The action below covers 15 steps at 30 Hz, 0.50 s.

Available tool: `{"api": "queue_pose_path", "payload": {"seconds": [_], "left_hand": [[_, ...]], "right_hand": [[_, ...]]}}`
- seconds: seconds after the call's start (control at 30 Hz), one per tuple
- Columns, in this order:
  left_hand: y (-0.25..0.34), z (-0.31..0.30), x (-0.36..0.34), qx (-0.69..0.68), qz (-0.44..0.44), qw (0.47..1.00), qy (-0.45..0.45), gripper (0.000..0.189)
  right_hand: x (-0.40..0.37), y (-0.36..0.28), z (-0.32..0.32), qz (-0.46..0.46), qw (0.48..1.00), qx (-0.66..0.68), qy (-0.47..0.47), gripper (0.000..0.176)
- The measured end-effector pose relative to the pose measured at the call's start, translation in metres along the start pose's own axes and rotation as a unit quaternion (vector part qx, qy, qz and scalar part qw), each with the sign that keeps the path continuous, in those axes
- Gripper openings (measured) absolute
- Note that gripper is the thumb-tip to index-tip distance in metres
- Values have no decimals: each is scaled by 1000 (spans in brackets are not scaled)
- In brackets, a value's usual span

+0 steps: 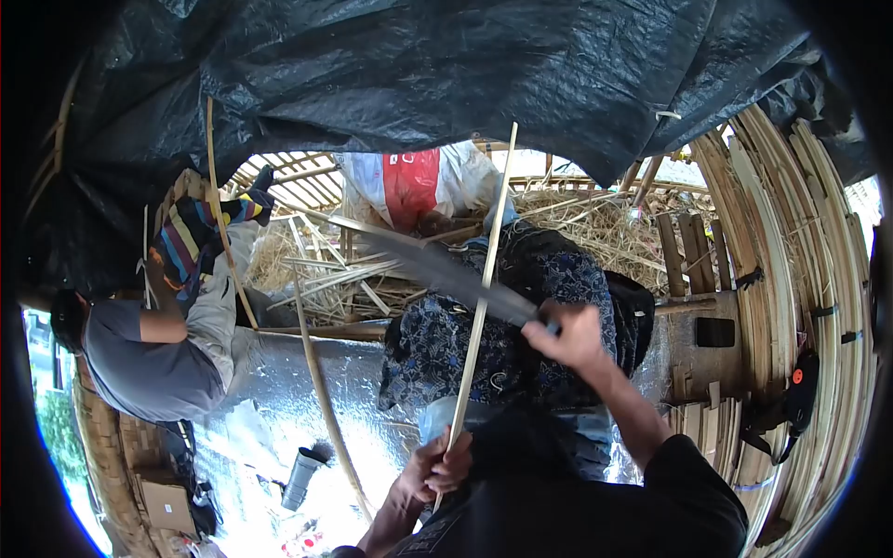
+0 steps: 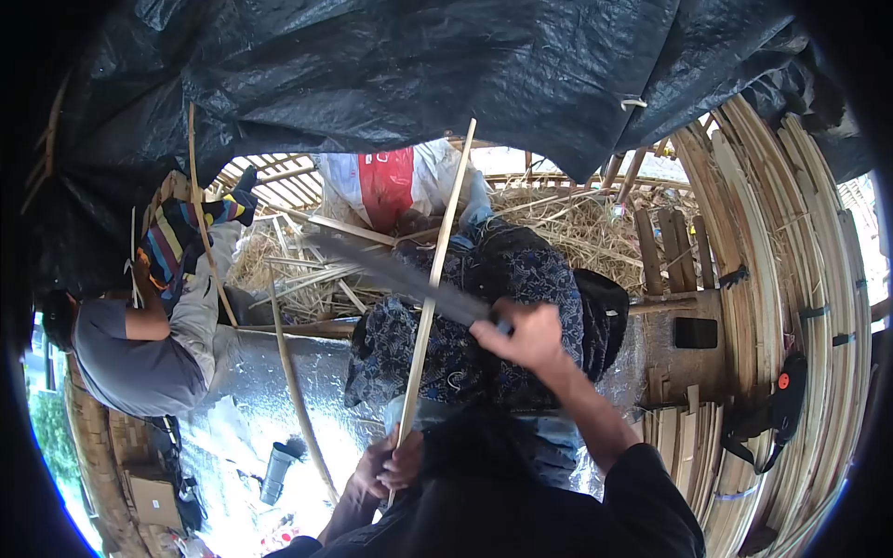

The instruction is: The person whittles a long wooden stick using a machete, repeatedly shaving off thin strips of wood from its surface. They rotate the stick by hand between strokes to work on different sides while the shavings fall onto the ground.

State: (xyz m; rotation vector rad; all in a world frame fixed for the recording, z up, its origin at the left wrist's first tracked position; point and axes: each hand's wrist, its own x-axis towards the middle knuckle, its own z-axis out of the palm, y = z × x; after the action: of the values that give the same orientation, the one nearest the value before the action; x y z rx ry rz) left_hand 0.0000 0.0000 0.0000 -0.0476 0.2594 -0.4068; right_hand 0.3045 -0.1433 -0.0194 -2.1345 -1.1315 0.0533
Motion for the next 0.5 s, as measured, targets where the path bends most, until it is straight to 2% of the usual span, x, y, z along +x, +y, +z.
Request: {"api": "queue_pose_path", "payload": {"seconds": [0.07,0.1,0.13,0.17,0.2,0.27,0.3,0.33,0.37,0.43,0.5], "left_hand": [[6,27,19,111,44,983,140,40],[15,34,21,118,48,979,157,40],[13,40,33,277,84,923,253,40],[9,44,41,429,115,829,340,40],[5,47,47,464,145,793,367,40],[5,42,41,485,146,782,363,40],[3,39,39,497,150,776,359,39],[0,47,32,443,138,809,361,40],[-3,50,25,441,137,811,360,40],[-14,52,13,401,116,838,352,40],[-13,56,19,400,107,834,365,41]], "right_hand": [[-15,-31,4,-105,994,-15,1,45],[-19,-43,23,-141,990,4,6,48],[-29,-50,28,-147,989,-19,-17,51],[-37,-58,29,-145,988,-25,-56,54],[-38,-61,27,-164,984,-37,-60,53],[-34,-59,26,-177,981,-50,-59,53],[-26,-49,23,-180,982,-46,-21,51],[-18,-38,17,-183,982,-42,13,50],[-9,-28,9,-113,993,-15,29,47],[4,-2,10,41,996,-46,71,50],[-3,-8,7,24,998,-38,44,49]]}}
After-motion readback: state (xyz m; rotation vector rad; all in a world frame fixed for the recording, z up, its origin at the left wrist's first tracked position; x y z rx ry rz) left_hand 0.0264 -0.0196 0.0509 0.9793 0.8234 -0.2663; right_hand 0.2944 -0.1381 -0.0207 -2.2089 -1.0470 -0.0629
